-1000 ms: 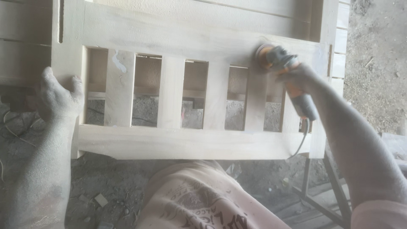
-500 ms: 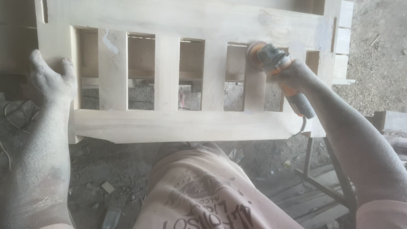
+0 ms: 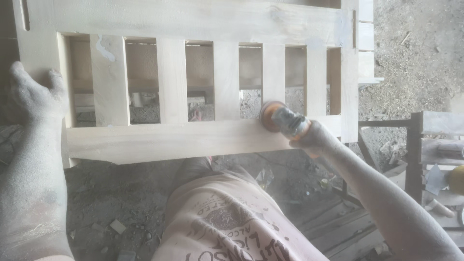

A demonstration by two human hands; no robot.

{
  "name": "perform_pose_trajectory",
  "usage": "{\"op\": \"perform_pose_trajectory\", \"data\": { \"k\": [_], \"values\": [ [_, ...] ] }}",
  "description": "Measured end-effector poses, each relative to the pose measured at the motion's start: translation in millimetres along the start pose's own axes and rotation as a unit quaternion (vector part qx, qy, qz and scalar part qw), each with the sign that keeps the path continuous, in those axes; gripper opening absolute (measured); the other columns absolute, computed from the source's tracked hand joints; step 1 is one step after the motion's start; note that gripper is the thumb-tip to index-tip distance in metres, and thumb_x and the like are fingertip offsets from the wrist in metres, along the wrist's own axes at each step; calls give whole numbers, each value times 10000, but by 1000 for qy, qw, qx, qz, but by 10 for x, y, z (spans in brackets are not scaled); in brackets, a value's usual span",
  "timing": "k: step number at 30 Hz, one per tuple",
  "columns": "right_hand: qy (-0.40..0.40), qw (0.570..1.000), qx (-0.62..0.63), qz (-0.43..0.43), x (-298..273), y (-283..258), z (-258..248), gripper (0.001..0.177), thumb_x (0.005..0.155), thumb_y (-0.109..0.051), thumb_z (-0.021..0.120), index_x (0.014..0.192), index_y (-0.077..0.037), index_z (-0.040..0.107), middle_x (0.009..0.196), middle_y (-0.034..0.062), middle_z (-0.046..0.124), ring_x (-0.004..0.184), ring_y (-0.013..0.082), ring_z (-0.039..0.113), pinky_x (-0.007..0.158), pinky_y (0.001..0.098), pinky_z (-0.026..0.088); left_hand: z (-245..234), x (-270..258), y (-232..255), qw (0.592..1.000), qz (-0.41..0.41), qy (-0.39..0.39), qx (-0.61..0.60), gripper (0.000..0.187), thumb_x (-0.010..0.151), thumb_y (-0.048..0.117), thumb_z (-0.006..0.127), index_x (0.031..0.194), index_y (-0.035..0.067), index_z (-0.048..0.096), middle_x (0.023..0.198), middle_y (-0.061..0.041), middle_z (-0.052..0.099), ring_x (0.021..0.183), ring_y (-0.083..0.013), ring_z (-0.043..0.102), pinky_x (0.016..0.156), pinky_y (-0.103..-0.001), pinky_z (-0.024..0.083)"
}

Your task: The person uses an orbital sander to smooth the surface of a wooden headboard. They move the sander across the flat panels and around the rectangular cutouts, generating visible wood dust.

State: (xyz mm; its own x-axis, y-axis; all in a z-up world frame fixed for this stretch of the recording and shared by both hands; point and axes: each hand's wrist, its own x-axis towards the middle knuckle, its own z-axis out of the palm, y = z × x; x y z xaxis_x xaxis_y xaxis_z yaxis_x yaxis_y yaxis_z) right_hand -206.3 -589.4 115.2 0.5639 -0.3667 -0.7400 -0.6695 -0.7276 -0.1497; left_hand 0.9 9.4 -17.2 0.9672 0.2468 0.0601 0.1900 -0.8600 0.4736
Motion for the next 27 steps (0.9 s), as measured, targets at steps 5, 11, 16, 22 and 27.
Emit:
{"op": "perform_pose_trajectory", "data": {
  "k": [5, 11, 16, 22, 27],
  "values": [
    [3, 999, -40, 9, -78, -68, -54, 543, 786, -123, 803, 1299, -111, 627, 1093, 117, 735, 1006, 210, 699, 853, 321, 565, 48, 47, -40, 998, 42, 19, 48, 581, 1117, 287, 648, 1488, -72, 381, 1340, -307, 565, 1178, -374, 639, 893, -481, 568],
    [37, 998, -11, 59, 372, -494, -570, 517, 860, -197, 779, 1308, -15, 596, 1132, 173, 692, 966, 268, 699, 746, 348, 616, 75, 70, -181, 995, 84, 35, 47, 549, 1040, 251, 608, 1443, -73, 421, 1324, -260, 616, 1193, -357, 676, 944, -466, 573],
    [22, 999, -1, 47, 164, -490, -376, 525, 854, -247, 777, 1308, -63, 589, 1126, 142, 680, 985, 271, 697, 802, 368, 624, 111, 93, -209, 998, 33, 12, 49, 568, 1096, 342, 651, 1440, -53, 431, 1320, -267, 617, 1149, -377, 666, 918, -500, 566],
    [7, 1000, -9, 1, -429, -7, 410, 392, 792, -267, 815, 1140, -109, 728, 1036, 106, 782, 972, 204, 746, 933, 343, 600, 454, 212, -650, 993, 103, 39, -39, 580, 1069, 203, 596, 1522, -75, 364, 1383, -290, 583, 1258, -398, 642, 1021, -498, 547],
    [57, 993, 30, 96, -247, 622, 280, 421, 802, -290, 826, 1148, -80, 713, 1046, 125, 767, 958, 225, 740, 870, 377, 621, 604, 346, -798, 991, 112, 46, -60, 548, 1081, 241, 585, 1512, -5, 352, 1384, -299, 618, 1247, -439, 647, 1057, -538, 538]
  ]
}}
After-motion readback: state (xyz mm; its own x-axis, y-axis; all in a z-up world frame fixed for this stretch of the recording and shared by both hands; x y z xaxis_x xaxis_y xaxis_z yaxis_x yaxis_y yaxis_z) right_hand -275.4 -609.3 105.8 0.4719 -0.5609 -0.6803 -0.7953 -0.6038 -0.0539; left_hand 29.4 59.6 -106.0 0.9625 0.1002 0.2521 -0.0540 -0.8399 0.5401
